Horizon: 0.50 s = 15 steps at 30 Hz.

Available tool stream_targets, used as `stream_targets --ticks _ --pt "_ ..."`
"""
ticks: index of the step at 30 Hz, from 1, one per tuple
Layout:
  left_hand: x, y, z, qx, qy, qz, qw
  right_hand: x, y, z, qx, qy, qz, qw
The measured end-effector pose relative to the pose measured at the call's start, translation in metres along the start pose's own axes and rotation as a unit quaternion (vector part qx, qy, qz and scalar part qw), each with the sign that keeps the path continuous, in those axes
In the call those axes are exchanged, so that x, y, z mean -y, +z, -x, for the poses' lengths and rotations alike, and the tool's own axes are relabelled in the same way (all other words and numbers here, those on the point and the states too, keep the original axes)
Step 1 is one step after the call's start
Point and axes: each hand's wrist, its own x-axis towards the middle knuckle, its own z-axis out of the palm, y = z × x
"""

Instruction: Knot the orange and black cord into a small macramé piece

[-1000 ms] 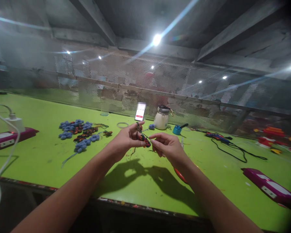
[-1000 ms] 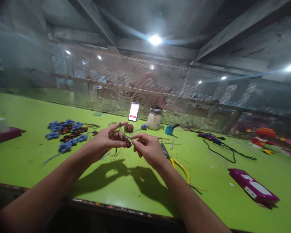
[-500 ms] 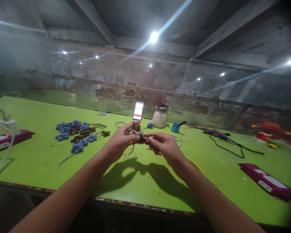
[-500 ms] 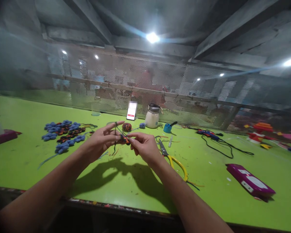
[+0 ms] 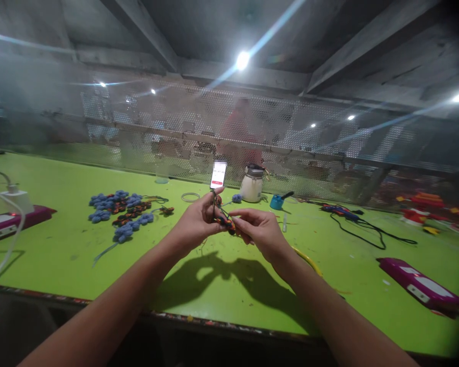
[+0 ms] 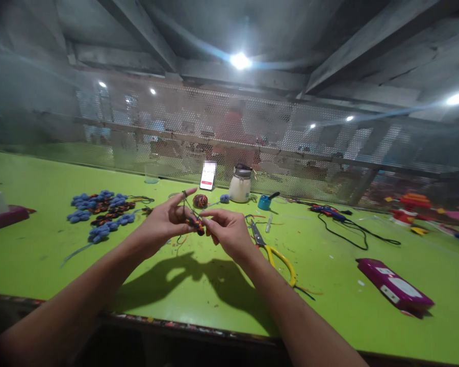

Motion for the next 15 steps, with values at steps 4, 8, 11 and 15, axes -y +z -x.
stream_targets --ticks 4,8,11,15 --pt "0.004 0.0 -0.002 -0.005 0.006 -0.028 1.0 -0.002 -0.002 -0.003 -0.009 -0.004 -0.009 1.0" --pt "0.011 -0.002 -0.005 0.001 0.008 -0.048 0.999 -0.006 -0.004 -0.006 -0.029 0.002 -0.001 1.0" --pt "0.013 -0.001 -0.004 0.0 0.018 -0.046 0.999 -0.008 -0.004 -0.006 -0.03 -0.008 0.001 1.0" --pt "0.009 0.002 -0.001 -0.039 0.064 -0.04 0.996 -0.007 -0.005 -0.005 -0.042 -0.03 -0.019 0.998"
